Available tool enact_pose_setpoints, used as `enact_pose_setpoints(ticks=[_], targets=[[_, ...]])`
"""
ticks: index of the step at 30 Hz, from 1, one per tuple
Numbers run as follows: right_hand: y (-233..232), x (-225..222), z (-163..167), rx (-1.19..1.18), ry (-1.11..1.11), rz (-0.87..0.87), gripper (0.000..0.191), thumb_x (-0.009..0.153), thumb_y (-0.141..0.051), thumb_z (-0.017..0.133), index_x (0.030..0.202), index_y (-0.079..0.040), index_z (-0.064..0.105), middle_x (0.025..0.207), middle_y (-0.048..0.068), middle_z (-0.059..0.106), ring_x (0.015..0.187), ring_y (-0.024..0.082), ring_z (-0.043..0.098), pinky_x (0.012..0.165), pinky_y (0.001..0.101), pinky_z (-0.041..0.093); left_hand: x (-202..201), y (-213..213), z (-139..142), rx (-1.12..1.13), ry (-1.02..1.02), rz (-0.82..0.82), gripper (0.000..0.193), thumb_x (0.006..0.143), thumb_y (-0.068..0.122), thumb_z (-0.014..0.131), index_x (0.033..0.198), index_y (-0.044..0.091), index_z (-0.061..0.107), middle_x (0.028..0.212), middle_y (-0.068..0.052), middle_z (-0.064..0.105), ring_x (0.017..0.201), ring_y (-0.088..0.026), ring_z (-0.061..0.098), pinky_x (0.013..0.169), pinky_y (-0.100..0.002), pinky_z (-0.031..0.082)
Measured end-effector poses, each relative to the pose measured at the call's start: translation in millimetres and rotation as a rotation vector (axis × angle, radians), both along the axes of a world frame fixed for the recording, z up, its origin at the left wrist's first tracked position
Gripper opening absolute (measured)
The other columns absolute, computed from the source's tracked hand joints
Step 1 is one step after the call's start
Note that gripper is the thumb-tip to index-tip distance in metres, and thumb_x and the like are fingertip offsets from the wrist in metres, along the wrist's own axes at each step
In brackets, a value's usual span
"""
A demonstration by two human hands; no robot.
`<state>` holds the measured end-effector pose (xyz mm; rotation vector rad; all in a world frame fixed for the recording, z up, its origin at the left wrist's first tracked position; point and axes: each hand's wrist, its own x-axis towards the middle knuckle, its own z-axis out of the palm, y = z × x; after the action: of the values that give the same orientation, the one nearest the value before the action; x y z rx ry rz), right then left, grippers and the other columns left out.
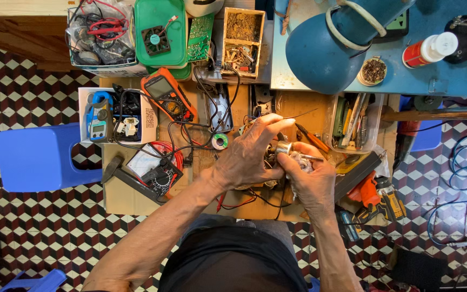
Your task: The person disassembles a small motor or pump, removes the rotor, and wipes it with a cloth. They use a power drill to remove screws, separate the housing, and clean the internal components on a cluttered workbench.
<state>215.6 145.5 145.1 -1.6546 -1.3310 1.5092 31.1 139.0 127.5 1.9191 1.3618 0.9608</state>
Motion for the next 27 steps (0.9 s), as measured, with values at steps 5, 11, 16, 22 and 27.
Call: enact_pose_setpoints(ticks=[5, 11, 16, 22, 27], targets=[[-5.0, 1.9, -4.4, 0.027, 0.151, -0.145, 0.036, 0.087, -0.019, 0.078, 0.114, 0.003, 0.07, 0.09, 0.008, 0.076, 0.072, 0.008, 0.071, 0.059, 0.0208, 0.058, -18.2, 3.5, 4.1, -0.08, -0.166, -0.144, 0.115, 0.068, 0.029, 0.096, 0.158, 0.01, 0.027, 0.146, -0.019, 0.049, 0.132, -0.035, 0.057, 0.114, -0.043, 0.051], [-5.5, -0.1, -2.6, 0.061, 0.131, -0.121, 0.036, 0.087, -0.02, 0.079, 0.116, 0.001, 0.07, 0.09, 0.007, 0.076, 0.072, 0.008, 0.069, 0.059, 0.0207, 0.057, -21.5, 4.7, 4.1, -0.263, -0.202, -0.139, 0.1, 0.07, 0.03, 0.094, 0.152, 0.011, 0.041, 0.133, -0.014, 0.063, 0.126, -0.028, 0.066, 0.11, -0.038, 0.055], [-5.5, -1.0, 2.3, 0.096, 0.0, -0.074, 0.034, 0.09, -0.022, 0.079, 0.115, -0.001, 0.073, 0.088, 0.004, 0.076, 0.073, 0.004, 0.069, 0.062, 0.019, 0.056, -21.4, 0.5, 4.1, -0.089, -0.142, -0.123, 0.09, 0.075, 0.026, 0.093, 0.15, 0.007, 0.046, 0.142, -0.016, 0.06, 0.133, -0.033, 0.061, 0.115, -0.04, 0.051], [-7.8, -7.7, 5.1, 0.056, -0.08, -0.068, 0.035, 0.088, -0.023, 0.077, 0.115, -0.003, 0.07, 0.082, 0.005, 0.076, 0.066, 0.006, 0.068, 0.053, 0.0199, 0.054, -20.2, 2.1, 2.7, -0.021, -0.083, -0.144, 0.091, 0.074, 0.027, 0.092, 0.149, 0.006, 0.045, 0.143, -0.018, 0.058, 0.136, -0.035, 0.057, 0.117, -0.043, 0.047], [-10.6, -5.6, -2.6, 0.064, 0.041, -0.068, 0.031, 0.09, -0.021, 0.077, 0.111, 0.0, 0.072, 0.087, 0.007, 0.077, 0.071, 0.007, 0.071, 0.06, 0.0201, 0.058, -25.1, 3.0, 4.9, -0.067, -0.06, -0.185, 0.095, 0.07, 0.027, 0.092, 0.149, 0.006, 0.045, 0.14, -0.018, 0.06, 0.131, -0.035, 0.06, 0.113, -0.042, 0.049]])
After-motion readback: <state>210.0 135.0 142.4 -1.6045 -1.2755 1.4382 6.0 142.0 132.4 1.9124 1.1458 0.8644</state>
